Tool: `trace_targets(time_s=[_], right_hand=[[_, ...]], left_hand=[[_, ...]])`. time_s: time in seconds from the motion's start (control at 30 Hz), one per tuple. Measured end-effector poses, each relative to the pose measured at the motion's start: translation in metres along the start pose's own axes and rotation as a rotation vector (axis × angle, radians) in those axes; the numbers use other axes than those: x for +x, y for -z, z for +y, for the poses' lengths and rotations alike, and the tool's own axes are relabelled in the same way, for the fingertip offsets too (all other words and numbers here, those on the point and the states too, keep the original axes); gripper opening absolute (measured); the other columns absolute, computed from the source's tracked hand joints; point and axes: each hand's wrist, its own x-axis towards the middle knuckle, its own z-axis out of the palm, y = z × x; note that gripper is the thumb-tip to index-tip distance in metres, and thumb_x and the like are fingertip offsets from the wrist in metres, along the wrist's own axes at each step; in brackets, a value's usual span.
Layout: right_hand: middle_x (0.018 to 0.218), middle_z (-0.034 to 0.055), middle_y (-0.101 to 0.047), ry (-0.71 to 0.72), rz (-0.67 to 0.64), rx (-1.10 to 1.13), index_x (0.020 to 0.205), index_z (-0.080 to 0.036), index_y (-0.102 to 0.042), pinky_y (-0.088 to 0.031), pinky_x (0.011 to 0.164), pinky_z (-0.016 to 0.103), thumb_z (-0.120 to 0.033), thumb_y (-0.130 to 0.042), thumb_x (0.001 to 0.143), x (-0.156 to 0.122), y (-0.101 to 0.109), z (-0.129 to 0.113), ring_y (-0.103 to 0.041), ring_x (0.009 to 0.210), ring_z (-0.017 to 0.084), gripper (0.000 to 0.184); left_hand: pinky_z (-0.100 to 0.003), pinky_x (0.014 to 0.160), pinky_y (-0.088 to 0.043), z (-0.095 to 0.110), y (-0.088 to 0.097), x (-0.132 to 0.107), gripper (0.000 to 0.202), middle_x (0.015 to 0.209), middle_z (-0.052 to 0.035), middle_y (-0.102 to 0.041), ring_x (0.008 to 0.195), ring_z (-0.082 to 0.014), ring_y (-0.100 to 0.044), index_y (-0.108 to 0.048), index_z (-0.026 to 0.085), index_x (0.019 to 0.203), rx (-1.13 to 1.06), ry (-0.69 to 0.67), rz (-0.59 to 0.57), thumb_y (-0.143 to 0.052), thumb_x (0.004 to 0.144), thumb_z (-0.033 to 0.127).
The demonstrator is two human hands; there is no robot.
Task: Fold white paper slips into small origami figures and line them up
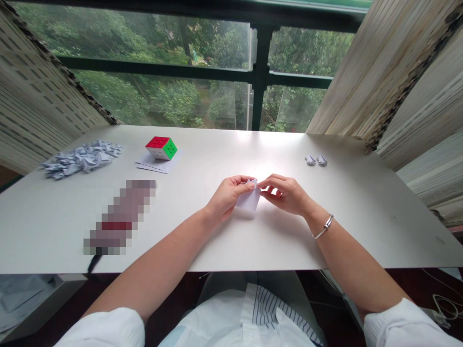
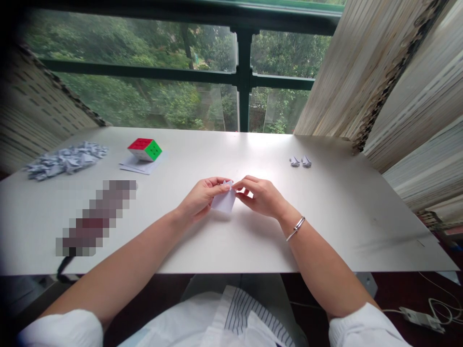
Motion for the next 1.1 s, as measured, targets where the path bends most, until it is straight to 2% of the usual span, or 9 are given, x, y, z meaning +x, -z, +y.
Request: trace_targets(time_s=[0.2, 0.4, 0.53, 0.73, 0.9, 1.1], right_hand=[[0.092, 0.004, -0.066, -0.026, 0.009, 0.055, 0.104, -0.022, -0.067, -0.056, 0.059, 0.023, -0.016, -0.058, 0.09, 0.001, 0.001, 0.0, -0.066, 0.072, 0.011, 0.018], [0.09, 0.004, -0.066, -0.062, 0.007, 0.035, 0.1, -0.021, -0.069, -0.052, 0.052, 0.02, -0.017, -0.061, 0.087, 0.0, 0.0, 0.0, -0.065, 0.068, 0.011, 0.016], [0.089, 0.0033, -0.066, -0.038, 0.011, -0.038, 0.098, -0.021, -0.07, -0.051, 0.054, 0.021, -0.017, -0.061, 0.087, -0.001, 0.0, 0.0, -0.065, 0.067, 0.01, 0.015], [0.086, 0.0034, -0.066, -0.023, 0.118, -0.105, 0.095, -0.022, -0.069, -0.052, 0.057, 0.024, -0.023, -0.059, 0.091, -0.001, -0.004, 0.001, -0.061, 0.063, 0.01, 0.011], [0.078, 0.0031, -0.063, -0.157, 0.228, 0.016, 0.084, -0.02, -0.067, -0.051, 0.054, 0.024, -0.026, -0.06, 0.089, 0.003, -0.012, -0.003, -0.057, 0.061, 0.011, 0.01], [0.073, 0.0022, -0.065, -0.438, 0.308, 0.238, 0.077, -0.018, -0.065, -0.05, 0.053, 0.024, -0.031, -0.065, 0.083, 0.006, -0.021, -0.007, -0.057, 0.063, 0.012, 0.014]], left_hand=[[-0.024, 0.058, -0.046, 0.005, -0.002, -0.003, 0.036, 0.084, -0.0049, -0.069, 0.068, -0.0135, -0.062, -0.072, 0.016, 0.095, -0.037, 0.048, -0.026, -0.085, 0.065, 0.031], [-0.025, 0.059, -0.046, 0.003, -0.003, -0.004, 0.034, 0.081, -0.0043, -0.069, 0.065, -0.0132, -0.062, -0.07, 0.016, 0.092, -0.006, 0.026, -0.026, -0.084, 0.066, 0.032], [-0.026, 0.059, -0.046, -0.002, -0.002, -0.003, 0.033, 0.082, -0.0042, -0.069, 0.066, -0.0134, -0.062, -0.069, 0.016, 0.092, 0.011, 0.0, -0.023, -0.084, 0.067, 0.033], [-0.026, 0.062, -0.047, -0.006, -0.006, -0.003, 0.032, 0.081, -0.002, -0.069, 0.067, -0.0132, -0.062, -0.069, 0.017, 0.091, -0.038, -0.059, 0.002, -0.084, 0.066, 0.032], [-0.027, 0.067, -0.047, -0.007, -0.009, -0.003, 0.035, 0.082, -0.0029, -0.071, 0.071, -0.0145, -0.064, -0.069, 0.017, 0.093, -0.058, -0.104, 0.023, -0.085, 0.065, 0.032], [-0.026, 0.066, -0.046, -0.007, -0.009, -0.004, 0.036, 0.081, -0.003, -0.071, 0.07, -0.0139, -0.063, -0.069, 0.017, 0.093, -0.022, -0.129, 0.027, -0.086, 0.064, 0.031]])
